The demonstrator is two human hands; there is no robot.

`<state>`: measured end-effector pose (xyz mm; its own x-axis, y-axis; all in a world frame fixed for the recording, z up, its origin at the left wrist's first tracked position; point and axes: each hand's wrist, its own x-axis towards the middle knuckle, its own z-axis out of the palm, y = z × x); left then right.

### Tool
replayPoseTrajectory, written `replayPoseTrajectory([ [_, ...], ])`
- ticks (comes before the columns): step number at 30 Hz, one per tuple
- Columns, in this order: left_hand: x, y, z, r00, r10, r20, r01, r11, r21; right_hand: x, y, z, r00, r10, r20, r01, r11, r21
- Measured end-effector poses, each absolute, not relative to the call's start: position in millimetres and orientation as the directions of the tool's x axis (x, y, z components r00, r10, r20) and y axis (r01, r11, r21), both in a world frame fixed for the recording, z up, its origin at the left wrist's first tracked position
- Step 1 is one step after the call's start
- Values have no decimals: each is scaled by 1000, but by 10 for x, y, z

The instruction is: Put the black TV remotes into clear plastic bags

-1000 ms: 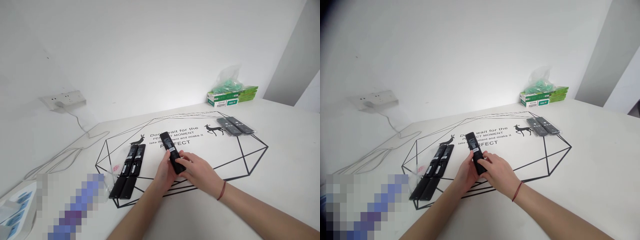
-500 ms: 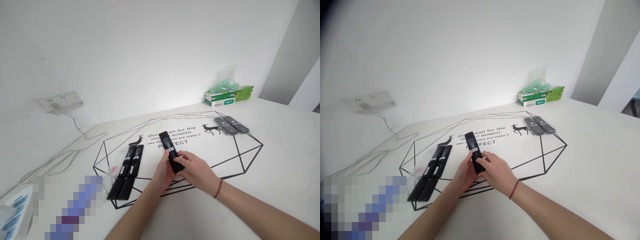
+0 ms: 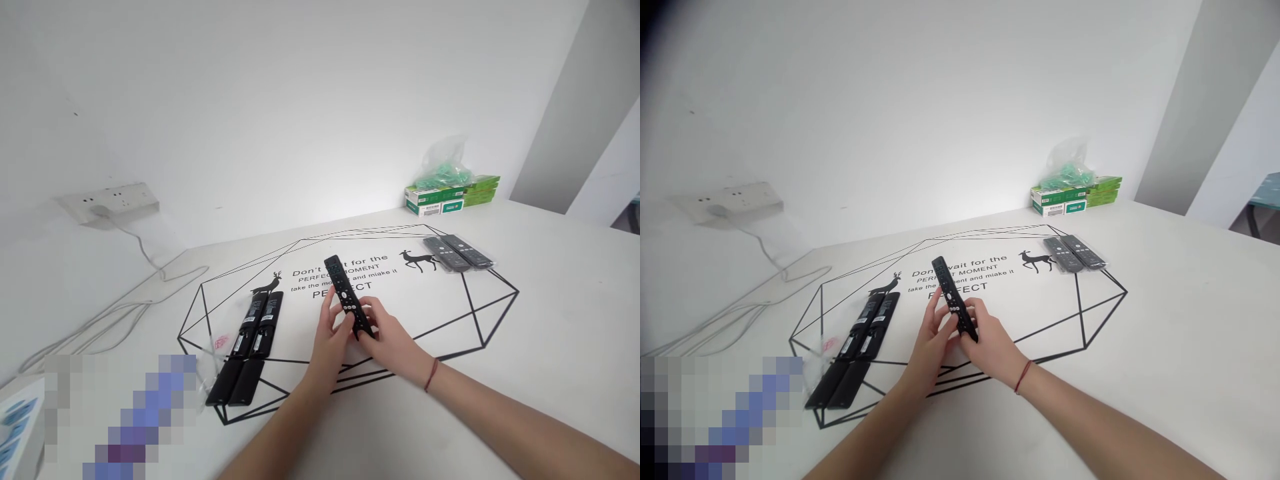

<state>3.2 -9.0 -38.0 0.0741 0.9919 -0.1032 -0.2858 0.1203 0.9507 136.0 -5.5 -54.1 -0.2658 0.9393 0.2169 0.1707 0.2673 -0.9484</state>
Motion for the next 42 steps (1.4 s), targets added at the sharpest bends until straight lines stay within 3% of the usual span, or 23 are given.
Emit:
replayPoseTrajectory([
  [5, -1, -73, -441, 38, 999, 15, -56, -12, 998, 1300, -19, -594, -248, 946, 209, 77, 234, -969],
  [10, -3, -64, -389, 16, 997, 69, 14, -69, 997, 1270, -2, -594, -273, 923, 272, -50, 269, -962],
  [17, -93, -42, -298, 73, 981, 179, 152, -188, 970, 1282, -4, -608, -187, 957, 220, 134, 247, -960],
  [21, -431, 109, -154, 11, 925, 379, 498, -334, 801, 1310, -49, -574, -185, 969, 162, 243, 205, -948],
  [23, -729, 188, -45, -150, 870, 469, 695, -244, 677, 1322, -65, -570, -194, 969, 151, 280, 202, -939],
  [26, -1227, 229, 78, -492, 718, 493, 784, 118, 609, 1333, -76, -577, -208, 967, 148, 309, 209, -928],
  [29, -1606, 192, 92, -676, 687, 266, 718, 533, 448, 1334, -84, -572, -202, 971, 131, 327, 193, -925],
  [30, -1686, 176, 76, -708, 679, 196, 688, 599, 409, 1333, -88, -565, -198, 971, 130, 324, 190, -927],
  [32, -1783, 154, 35, -735, 670, 101, 654, 661, 368, 1331, -97, -547, -196, 971, 139, 304, 195, -933],
  [42, -1888, 194, -18, -759, 649, -39, 596, 718, 360, 1328, -130, -489, -193, 980, 48, 300, 105, -948],
])
